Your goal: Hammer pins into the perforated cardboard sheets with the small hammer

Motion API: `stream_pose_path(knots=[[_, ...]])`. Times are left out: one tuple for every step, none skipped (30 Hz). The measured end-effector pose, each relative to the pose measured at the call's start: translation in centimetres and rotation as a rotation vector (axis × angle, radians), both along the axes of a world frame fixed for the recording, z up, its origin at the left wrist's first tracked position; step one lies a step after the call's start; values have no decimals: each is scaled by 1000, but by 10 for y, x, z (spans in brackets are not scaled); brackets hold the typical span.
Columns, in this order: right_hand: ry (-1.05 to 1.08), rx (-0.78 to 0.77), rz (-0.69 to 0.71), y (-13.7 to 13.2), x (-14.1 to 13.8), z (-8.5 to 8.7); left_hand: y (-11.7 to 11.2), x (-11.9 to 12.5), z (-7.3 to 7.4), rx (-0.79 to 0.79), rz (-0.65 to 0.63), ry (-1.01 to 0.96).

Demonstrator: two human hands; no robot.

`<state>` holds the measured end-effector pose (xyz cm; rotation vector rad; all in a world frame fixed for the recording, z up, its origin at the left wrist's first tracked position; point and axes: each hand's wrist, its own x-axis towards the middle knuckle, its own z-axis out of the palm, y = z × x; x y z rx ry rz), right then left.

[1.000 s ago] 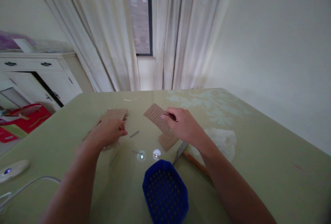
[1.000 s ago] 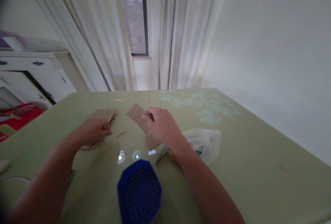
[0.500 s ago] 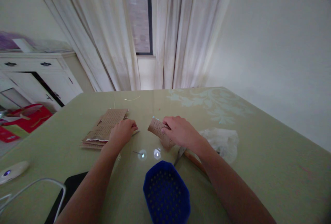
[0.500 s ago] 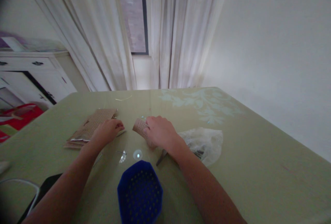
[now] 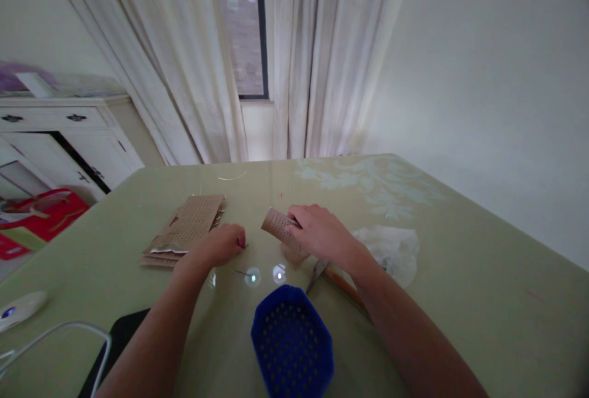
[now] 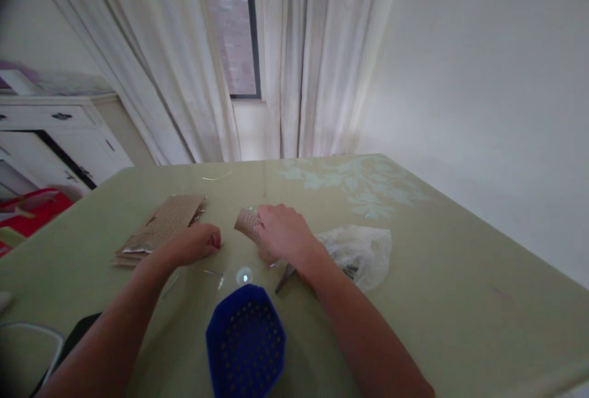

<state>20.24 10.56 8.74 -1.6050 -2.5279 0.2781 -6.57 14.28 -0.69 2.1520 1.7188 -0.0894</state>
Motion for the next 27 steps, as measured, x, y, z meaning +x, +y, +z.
stream_pose_path(knots=[[0,4,2,0,0,1,-2,1,1,-11,-5,-16],[0,5,4,0,0,1,-3,1,2,-18,-8,-33],[3,6,5,-1,0,1,-5,2,3,-21,-9,-53],[7,8,7,-1,1,2,-6,3,3,-21,-9,-74],[11,9,11,-1,1,2,-8,3,3,-21,-10,-96],[14,8,15,-2,2,3,-11,4,3,-22,-12,-117],[18,8,17,-3,2,4,-14,5,3,-26,-14,-139],[21,7,19,-3,3,6,-19,5,3,-30,-16,-161],[24,8,20,-4,4,8,-24,5,3,-32,-15,-181],[28,8,20,-5,5,9,-30,4,3,-29,-11,-199],[34,9,19,-6,6,11,-36,4,2,-20,-2,-212],[40,11,17,-6,7,13,-44,3,1,-3,13,-219],[48,12,16,-7,7,15,-51,3,0,19,34,-222],[55,12,16,-8,8,17,-58,3,-2,46,60,-220],[61,13,17,-9,8,18,-65,5,-5,75,93,-215],[67,13,18,-10,8,19,-72,6,-8,105,130,-207],[71,14,21,-11,8,19,-77,9,-13,133,171,-199],[75,14,24,-12,8,20,-82,11,-17,160,213,-191],[76,14,26,-12,8,20,-85,14,-22,183,251,-185],[77,14,28,-13,8,20,-88,16,-26,202,283,-182],[76,13,30,-14,9,20,-90,17,-30,216,306,-182],[75,12,30,-14,10,19,-91,17,-33,226,320,-185],[75,12,29,-14,11,19,-92,14,-34,234,327,-187],[76,13,27,-13,13,19,-93,10,-35,244,333,-187],[79,16,23,-13,15,20,-94,3,-34,256,341,-183],[82,18,20,-13,16,20,-95,-5,-32,268,350,-173],[85,20,17,-12,18,20,-97,-14,-30,281,364,-158]])
